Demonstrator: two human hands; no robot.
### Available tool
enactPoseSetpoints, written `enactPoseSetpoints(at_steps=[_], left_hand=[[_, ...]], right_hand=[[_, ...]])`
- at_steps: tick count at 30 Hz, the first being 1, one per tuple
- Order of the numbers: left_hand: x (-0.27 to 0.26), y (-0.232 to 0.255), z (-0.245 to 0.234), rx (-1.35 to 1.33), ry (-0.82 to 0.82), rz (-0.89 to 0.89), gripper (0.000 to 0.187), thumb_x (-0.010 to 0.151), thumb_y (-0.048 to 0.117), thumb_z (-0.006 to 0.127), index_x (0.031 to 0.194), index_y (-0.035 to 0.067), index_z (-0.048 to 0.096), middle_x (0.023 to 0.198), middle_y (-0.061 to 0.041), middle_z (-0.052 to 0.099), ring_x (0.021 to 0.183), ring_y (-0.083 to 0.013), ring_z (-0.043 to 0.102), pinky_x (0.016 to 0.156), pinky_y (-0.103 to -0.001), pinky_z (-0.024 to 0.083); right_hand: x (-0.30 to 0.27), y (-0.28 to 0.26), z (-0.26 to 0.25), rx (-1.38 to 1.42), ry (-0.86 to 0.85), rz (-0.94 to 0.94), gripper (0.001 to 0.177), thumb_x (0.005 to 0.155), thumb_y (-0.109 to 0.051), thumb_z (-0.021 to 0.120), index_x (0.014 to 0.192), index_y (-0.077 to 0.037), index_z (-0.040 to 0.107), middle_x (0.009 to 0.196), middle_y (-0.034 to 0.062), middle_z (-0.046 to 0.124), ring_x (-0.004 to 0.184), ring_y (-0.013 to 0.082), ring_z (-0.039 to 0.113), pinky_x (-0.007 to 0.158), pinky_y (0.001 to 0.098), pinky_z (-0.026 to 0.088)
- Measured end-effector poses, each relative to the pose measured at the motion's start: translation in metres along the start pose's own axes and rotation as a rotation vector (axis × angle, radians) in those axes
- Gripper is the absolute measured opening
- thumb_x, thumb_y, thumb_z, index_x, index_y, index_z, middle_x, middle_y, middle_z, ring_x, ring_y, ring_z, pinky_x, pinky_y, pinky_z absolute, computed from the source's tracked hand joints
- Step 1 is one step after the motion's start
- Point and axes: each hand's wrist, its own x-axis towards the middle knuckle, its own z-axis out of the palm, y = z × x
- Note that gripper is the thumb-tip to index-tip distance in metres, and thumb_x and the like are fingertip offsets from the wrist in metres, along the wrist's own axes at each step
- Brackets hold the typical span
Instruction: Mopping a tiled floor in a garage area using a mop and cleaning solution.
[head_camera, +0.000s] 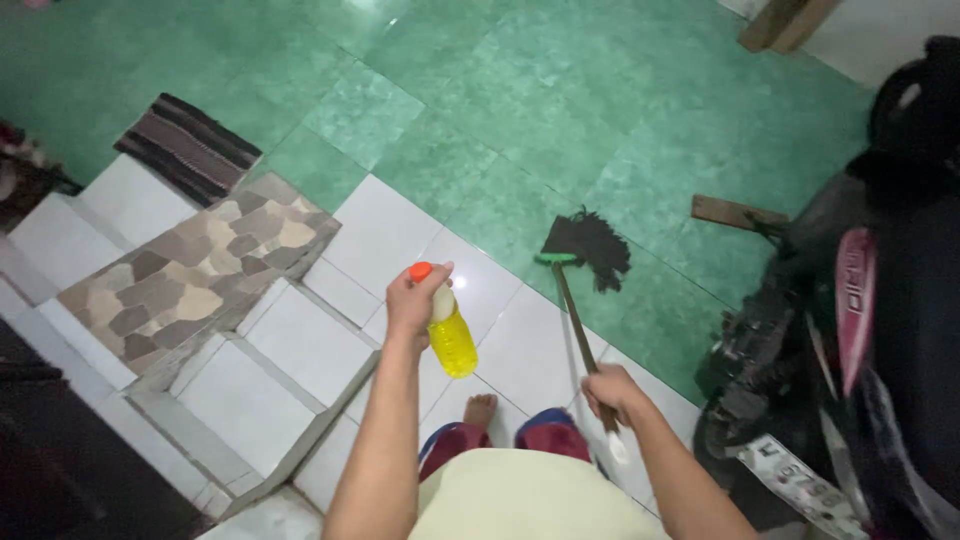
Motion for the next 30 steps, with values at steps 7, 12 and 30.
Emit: enactPoseSetpoints(at_steps=[7, 12, 30], left_hand=[[0.007, 0.013, -0.023, -0.064, 0.03, -0.021, 0.022, 0.08, 0.019, 0.082, 0.087, 0.003, 0.069, 0.078, -0.006, 0.068, 0.065, -0.0156, 0.063, 0.058, -0.033, 0.053], [0.019, 0.008, -0.018, -0.015, 0.096, -0.027, 0.024, 0.08, 0.021, 0.082, 0.088, 0.002, 0.07, 0.079, -0.006, 0.069, 0.067, -0.0155, 0.064, 0.059, -0.033, 0.054], [0.033, 0.025, 0.074, 0.029, 0.352, 0.008, 0.026, 0.082, 0.021, 0.08, 0.097, 0.002, 0.07, 0.083, -0.008, 0.071, 0.074, -0.0171, 0.069, 0.067, -0.033, 0.057]], right_hand=[[-0.023, -0.01, 0.028, -0.005, -0.013, 0.014, 0.012, 0.082, -0.002, 0.062, 0.09, 0.003, 0.07, 0.055, 0.007, 0.056, 0.042, 0.0177, 0.049, 0.039, 0.0352, 0.04], [0.037, -0.053, 0.021, -0.022, 0.011, -0.002, 0.02, 0.091, -0.018, 0.06, 0.09, 0.002, 0.066, 0.053, 0.0125, 0.053, 0.037, 0.0229, 0.048, 0.038, 0.0397, 0.04], [0.132, -0.096, -0.065, -0.228, -0.203, -0.176, 0.017, 0.078, -0.001, 0.06, 0.093, 0.004, 0.067, 0.056, 0.0103, 0.059, 0.041, 0.021, 0.055, 0.039, 0.0384, 0.044]])
